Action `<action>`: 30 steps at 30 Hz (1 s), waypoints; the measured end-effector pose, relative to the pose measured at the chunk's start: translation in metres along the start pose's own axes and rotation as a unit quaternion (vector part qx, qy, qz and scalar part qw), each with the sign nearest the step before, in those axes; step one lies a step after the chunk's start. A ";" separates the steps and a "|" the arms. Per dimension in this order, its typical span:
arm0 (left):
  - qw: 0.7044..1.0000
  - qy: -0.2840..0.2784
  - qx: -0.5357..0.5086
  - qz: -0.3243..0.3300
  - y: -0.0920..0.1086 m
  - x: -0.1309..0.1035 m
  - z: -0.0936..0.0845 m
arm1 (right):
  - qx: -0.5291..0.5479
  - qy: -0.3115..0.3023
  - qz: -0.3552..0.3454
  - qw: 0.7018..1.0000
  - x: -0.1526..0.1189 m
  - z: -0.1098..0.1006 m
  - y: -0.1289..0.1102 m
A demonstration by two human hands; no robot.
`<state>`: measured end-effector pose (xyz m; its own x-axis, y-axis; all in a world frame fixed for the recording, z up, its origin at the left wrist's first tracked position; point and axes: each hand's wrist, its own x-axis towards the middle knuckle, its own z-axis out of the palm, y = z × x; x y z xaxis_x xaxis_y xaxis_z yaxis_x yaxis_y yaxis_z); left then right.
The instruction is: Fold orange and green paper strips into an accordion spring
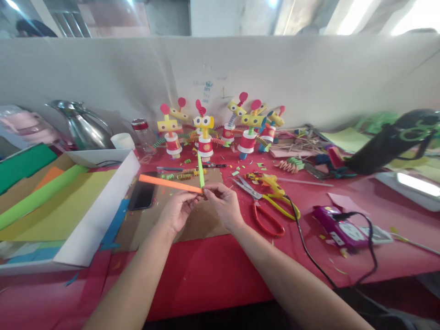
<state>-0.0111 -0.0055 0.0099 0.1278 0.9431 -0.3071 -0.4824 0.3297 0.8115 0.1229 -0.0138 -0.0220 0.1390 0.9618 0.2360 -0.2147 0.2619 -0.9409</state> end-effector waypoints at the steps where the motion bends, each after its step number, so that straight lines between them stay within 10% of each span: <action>1: 1.000 -0.009 -0.001 0.009 -0.001 -0.001 0.000 | -0.002 0.006 -0.002 1.000 0.000 0.000 0.002; 10: 0.995 -0.017 0.021 0.093 -0.015 0.001 0.006 | -0.029 0.035 -0.036 0.998 -0.005 0.004 0.000; 17: 0.994 -0.014 0.023 0.107 -0.010 0.003 0.002 | 0.095 -0.049 0.105 0.989 -0.006 0.003 -0.013; 30: 0.995 -0.044 0.033 0.085 -0.014 0.002 0.003 | -0.027 -0.045 0.084 0.995 -0.001 -0.004 -0.015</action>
<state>-0.0016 -0.0082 -0.0011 0.1252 0.9847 -0.1209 -0.4468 0.1648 0.8793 0.1297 -0.0191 -0.0088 0.0190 0.9955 0.0930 -0.1748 0.0949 -0.9800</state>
